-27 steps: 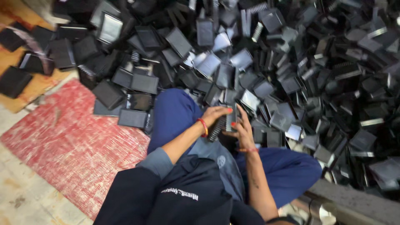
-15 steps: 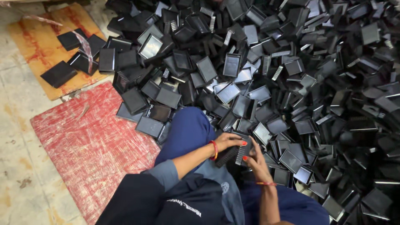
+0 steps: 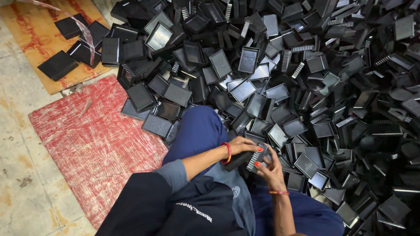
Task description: The person sits on the floor and repeatedly picks up small black rectangular components from a large pile. They align and press two pieces together to form a single unit, then place the assembled item aside. The process is repeated continuously with items from the surrounding pile.
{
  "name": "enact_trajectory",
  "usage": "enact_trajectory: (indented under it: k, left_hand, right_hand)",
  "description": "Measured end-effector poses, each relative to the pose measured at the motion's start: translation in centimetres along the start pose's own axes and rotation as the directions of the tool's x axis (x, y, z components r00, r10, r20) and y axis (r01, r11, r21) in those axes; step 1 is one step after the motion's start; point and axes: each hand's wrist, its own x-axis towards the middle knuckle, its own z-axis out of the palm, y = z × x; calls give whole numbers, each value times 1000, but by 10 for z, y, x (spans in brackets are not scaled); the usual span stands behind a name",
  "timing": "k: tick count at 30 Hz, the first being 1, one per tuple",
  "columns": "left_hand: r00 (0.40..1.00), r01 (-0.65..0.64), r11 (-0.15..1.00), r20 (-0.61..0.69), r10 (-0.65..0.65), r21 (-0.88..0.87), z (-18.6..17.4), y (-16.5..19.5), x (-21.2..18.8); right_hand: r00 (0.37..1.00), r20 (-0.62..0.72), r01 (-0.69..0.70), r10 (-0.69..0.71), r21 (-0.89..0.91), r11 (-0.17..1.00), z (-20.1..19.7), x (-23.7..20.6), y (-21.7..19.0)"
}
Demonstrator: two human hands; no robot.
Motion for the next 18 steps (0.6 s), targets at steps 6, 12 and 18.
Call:
enact_trajectory:
  k: [6,12,18]
  left_hand:
    - [999,47,998,-1,-47,-44,3,2,-1]
    - [1000,27,996,6,-26,-82,10,9,-9]
    - [982,-49,893,-187,-39,-448,10,17,-13]
  right_hand:
    - [1000,4,25,-25,-53,998,-22,14,36]
    - [997,-62,-42,39,-45,998,-37,35,108]
    - [973,-213,108,-93,61,992,-22,29,81]
